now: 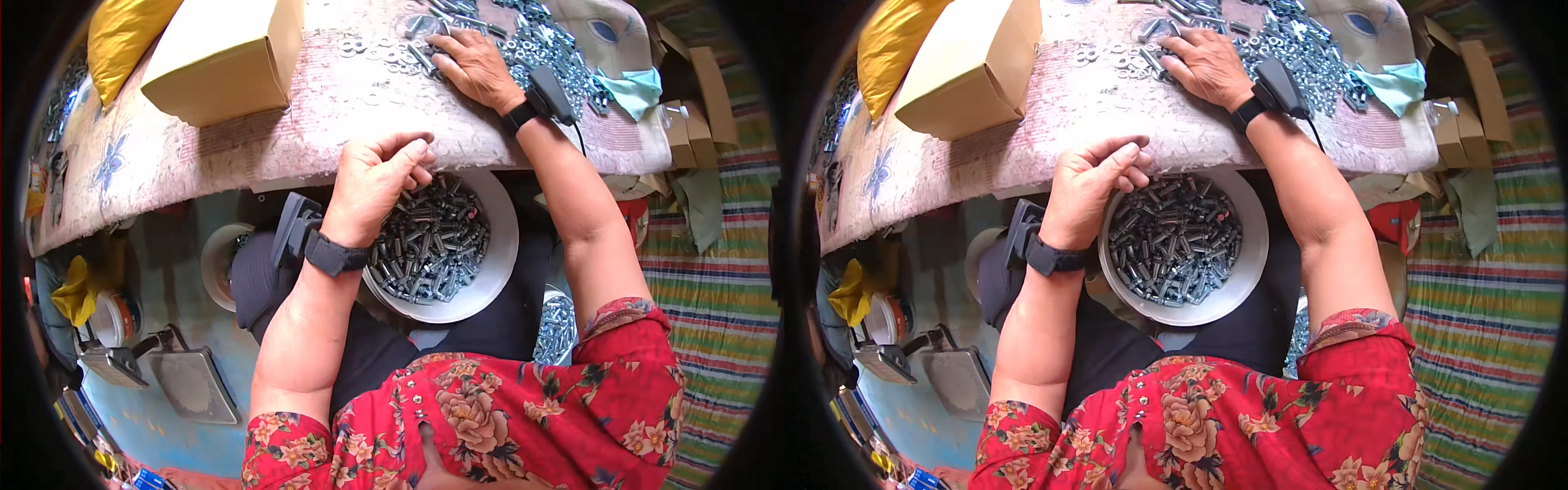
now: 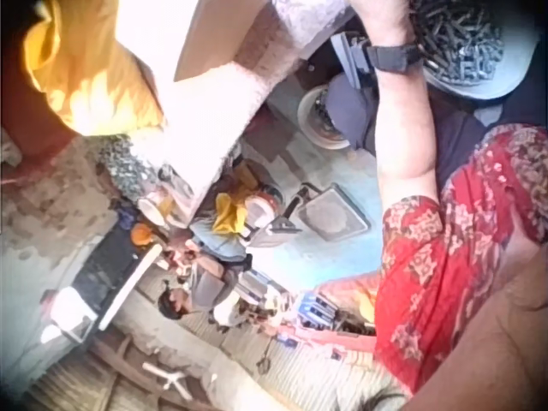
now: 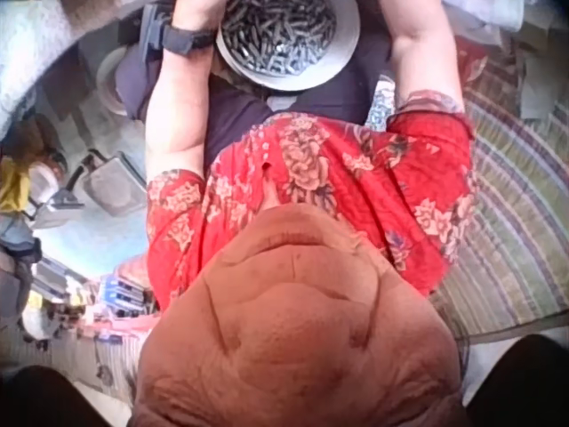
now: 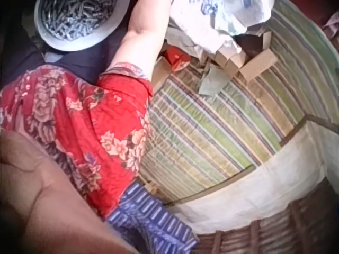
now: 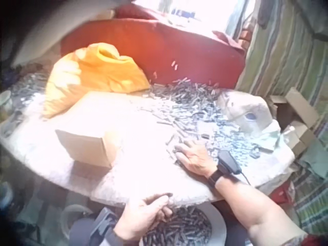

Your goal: Assembling bolts by screwing nuts and washers onto them.

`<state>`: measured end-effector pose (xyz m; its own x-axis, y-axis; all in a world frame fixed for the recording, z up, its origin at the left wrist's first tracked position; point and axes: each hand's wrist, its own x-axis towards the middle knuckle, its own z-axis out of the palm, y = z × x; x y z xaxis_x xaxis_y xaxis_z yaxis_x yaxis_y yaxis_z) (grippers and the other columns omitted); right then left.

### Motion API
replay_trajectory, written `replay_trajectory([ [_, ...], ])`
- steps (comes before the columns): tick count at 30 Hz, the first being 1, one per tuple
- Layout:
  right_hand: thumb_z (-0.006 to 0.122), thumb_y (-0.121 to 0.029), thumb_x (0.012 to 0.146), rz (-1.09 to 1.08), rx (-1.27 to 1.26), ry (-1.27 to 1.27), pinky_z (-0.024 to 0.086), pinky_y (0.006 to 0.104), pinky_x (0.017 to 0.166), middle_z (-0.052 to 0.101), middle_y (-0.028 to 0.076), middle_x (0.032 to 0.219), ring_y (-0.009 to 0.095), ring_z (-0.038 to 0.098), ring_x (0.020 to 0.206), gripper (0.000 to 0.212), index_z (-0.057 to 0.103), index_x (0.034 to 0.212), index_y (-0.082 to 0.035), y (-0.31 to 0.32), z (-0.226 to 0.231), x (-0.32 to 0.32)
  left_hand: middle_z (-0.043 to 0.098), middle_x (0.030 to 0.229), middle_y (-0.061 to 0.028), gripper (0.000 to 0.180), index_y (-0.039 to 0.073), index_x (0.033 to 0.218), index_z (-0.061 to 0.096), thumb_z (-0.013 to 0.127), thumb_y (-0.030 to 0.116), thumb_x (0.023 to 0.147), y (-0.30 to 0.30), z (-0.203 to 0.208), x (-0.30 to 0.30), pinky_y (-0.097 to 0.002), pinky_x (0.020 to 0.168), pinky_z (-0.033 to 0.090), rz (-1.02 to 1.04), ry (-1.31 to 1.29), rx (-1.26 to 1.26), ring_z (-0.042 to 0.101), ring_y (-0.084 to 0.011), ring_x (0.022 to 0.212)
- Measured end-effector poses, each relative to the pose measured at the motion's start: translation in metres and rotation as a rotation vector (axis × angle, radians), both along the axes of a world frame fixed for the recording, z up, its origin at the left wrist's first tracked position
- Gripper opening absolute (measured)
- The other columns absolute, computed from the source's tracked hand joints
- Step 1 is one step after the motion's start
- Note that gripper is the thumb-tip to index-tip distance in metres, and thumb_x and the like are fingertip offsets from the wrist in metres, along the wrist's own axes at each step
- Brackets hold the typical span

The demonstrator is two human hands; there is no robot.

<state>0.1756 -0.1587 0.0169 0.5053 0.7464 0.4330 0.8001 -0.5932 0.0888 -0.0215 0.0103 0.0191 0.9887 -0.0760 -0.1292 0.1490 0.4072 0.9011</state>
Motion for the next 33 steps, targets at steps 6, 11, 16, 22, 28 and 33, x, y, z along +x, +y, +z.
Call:
replay_trajectory([
  [6,0.052,-0.038,0.085,0.086,0.015,0.057,0.036,0.0400,0.092,0.055,0.014,0.115,0.031,0.048,0.109,0.038,0.059,0.113,-0.014,-0.020,0.007,-0.013,0.065,0.081,-0.0096,0.023,-0.003,0.104,0.060,0.057,0.009,0.085,0.006,0.002,-0.004,-0.0155,0.054,0.045,0.029,0.006,-0.124,0.059,-0.0084,0.061],
  [11,0.059,-0.022,0.081,-0.117,0.246,-0.049,0.049,0.0330,0.068,0.064,0.011,0.083,0.027,0.062,0.076,0.018,0.067,0.090,-0.008,-0.003,0.035,0.000,0.065,0.080,-0.0093,0.022,-0.003,0.103,0.060,0.058,0.010,0.085,0.009,0.001,-0.003,-0.0159,0.054,0.046,0.072,0.029,-0.143,0.060,-0.0097,0.063],
  [16,0.058,-0.008,0.081,-0.142,0.479,0.764,0.046,0.0234,0.070,0.059,0.006,0.096,0.013,0.058,0.082,0.022,0.057,0.103,-0.004,0.045,0.049,0.001,0.064,0.088,-0.0106,0.026,-0.003,0.108,0.057,0.057,0.012,0.086,0.012,-0.001,0.001,-0.0165,0.053,0.047,0.165,0.011,-0.211,0.062,-0.0116,0.066],
  [22,0.064,-0.006,0.074,0.280,0.255,0.230,0.047,0.0296,0.051,0.060,0.011,0.070,0.021,0.059,0.056,0.022,0.053,0.093,-0.001,0.070,0.041,-0.114,0.061,0.086,-0.0041,0.022,-0.001,0.101,0.056,0.051,0.017,0.090,0.008,0.007,0.004,-0.0210,0.057,0.048,0.429,-0.027,-0.321,0.059,-0.0108,0.068],
  [28,0.066,-0.013,0.073,0.224,0.390,0.469,0.048,0.0317,0.061,0.059,0.012,0.075,0.025,0.060,0.068,0.014,0.063,0.084,-0.005,0.030,0.055,-0.136,0.062,0.081,-0.0120,0.021,0.000,0.100,0.054,0.048,0.019,0.092,0.014,0.002,-0.001,-0.0217,0.047,0.046,0.344,0.074,-0.388,0.058,-0.0140,0.057],
  [33,0.062,-0.008,0.078,-0.255,0.712,0.460,0.048,0.0235,0.062,0.067,0.006,0.076,0.009,0.060,0.068,0.012,0.066,0.088,-0.002,-0.067,0.048,-0.081,0.061,0.074,-0.0074,0.023,0.000,0.102,0.056,0.051,0.020,0.091,0.020,0.000,-0.004,-0.0163,0.039,0.033,0.187,0.002,-0.228,0.050,-0.0081,0.048],
])
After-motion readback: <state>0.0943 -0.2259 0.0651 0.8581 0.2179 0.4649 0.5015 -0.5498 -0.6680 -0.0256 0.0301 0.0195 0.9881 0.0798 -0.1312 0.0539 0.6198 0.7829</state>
